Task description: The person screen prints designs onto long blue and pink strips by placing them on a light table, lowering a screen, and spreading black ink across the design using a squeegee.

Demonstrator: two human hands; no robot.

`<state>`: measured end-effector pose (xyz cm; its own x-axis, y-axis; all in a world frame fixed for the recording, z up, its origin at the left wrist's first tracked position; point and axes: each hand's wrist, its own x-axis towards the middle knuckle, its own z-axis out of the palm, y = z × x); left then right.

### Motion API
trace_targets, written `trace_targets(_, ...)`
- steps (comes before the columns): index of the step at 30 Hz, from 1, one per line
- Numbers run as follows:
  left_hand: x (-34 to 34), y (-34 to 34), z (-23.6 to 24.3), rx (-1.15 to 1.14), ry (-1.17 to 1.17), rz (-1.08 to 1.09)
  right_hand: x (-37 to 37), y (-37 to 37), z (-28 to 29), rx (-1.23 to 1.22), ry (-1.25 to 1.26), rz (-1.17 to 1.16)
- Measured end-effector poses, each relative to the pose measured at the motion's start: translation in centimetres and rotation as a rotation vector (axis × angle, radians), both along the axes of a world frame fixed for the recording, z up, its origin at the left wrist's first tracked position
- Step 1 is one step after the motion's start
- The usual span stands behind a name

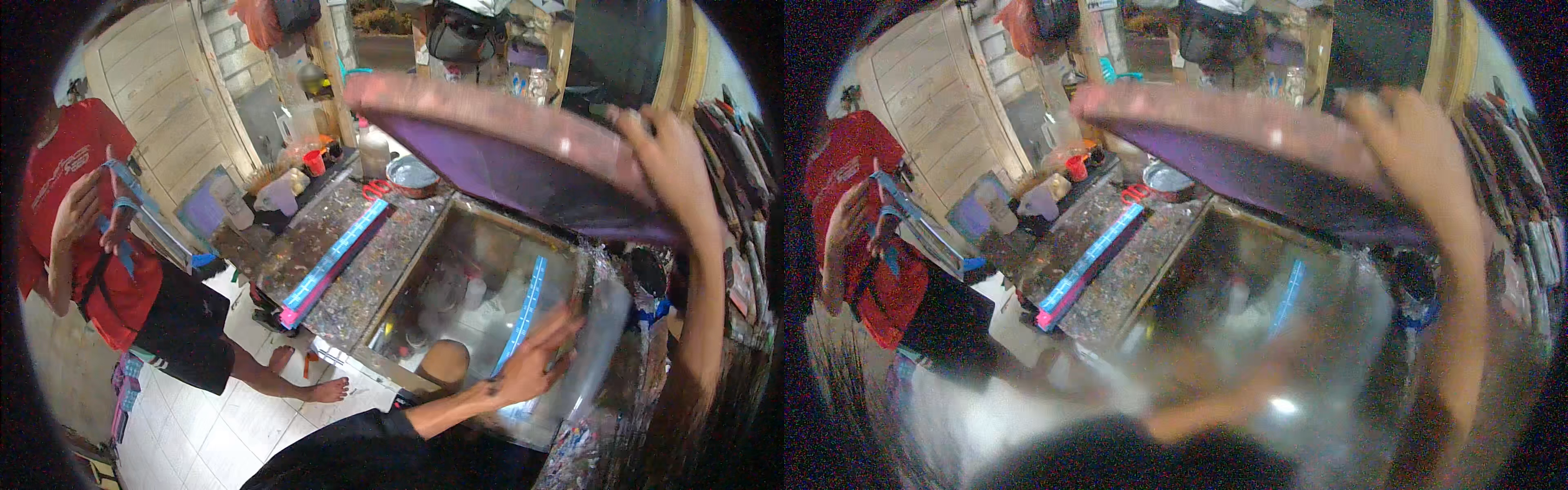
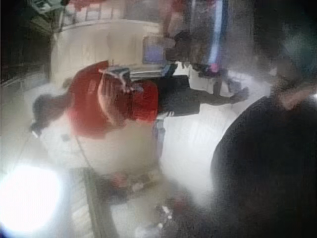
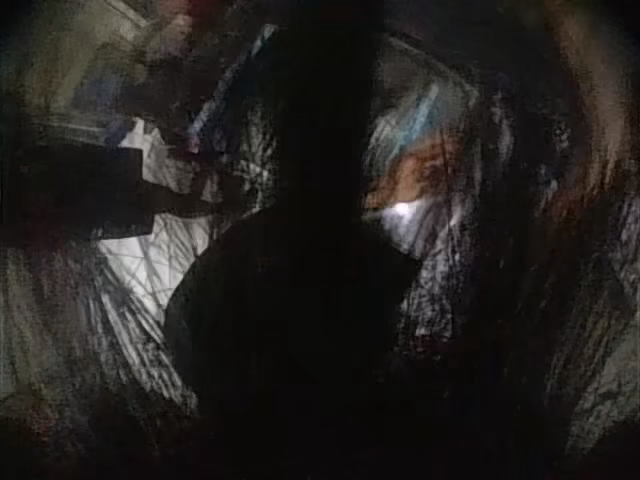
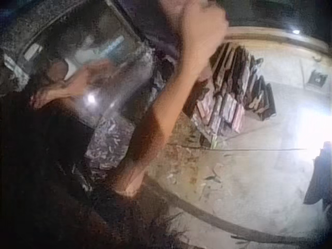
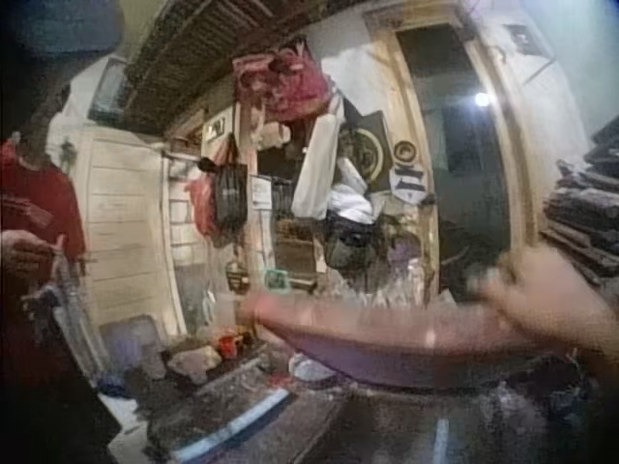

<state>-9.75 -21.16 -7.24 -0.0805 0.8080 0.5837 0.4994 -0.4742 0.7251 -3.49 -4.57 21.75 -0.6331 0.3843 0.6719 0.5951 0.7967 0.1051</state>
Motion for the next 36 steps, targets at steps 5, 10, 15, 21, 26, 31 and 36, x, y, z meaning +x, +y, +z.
trace_targets(5,-7.6,-9.3,11.1,0.073,0.758,0.930,3.5,-11.8,-11.9,-0.007,0.089,0.037)
trace_targets(10,-9.1,-17.6,-1.5,-0.415,0.930,0.314,6.8,-17.2,-23.0,-0.650,-0.319,0.085)
trace_targets(15,-7.1,-19.5,-5.7,-0.459,0.733,0.258,9.0,-16.4,-28.6,-1.067,-0.529,0.095)
trace_targets(21,-7.3,-19.1,-6.6,-0.563,0.678,0.201,2.6,-10.5,-34.1,-0.536,-0.469,0.058)
trace_targets(26,-7.7,-18.4,-10.1,-0.535,0.676,0.230,-3.2,10.9,-33.4,-0.546,-0.423,-0.134)
trace_targets(31,-7.8,-19.0,-13.9,-0.776,0.450,0.168,-5.2,20.2,-35.0,-0.518,-0.262,0.048)
trace_targets(36,-8.7,-19.2,-12.1,-0.650,0.519,0.104,-2.6,16.4,-38.7,-0.554,-0.276,0.098)
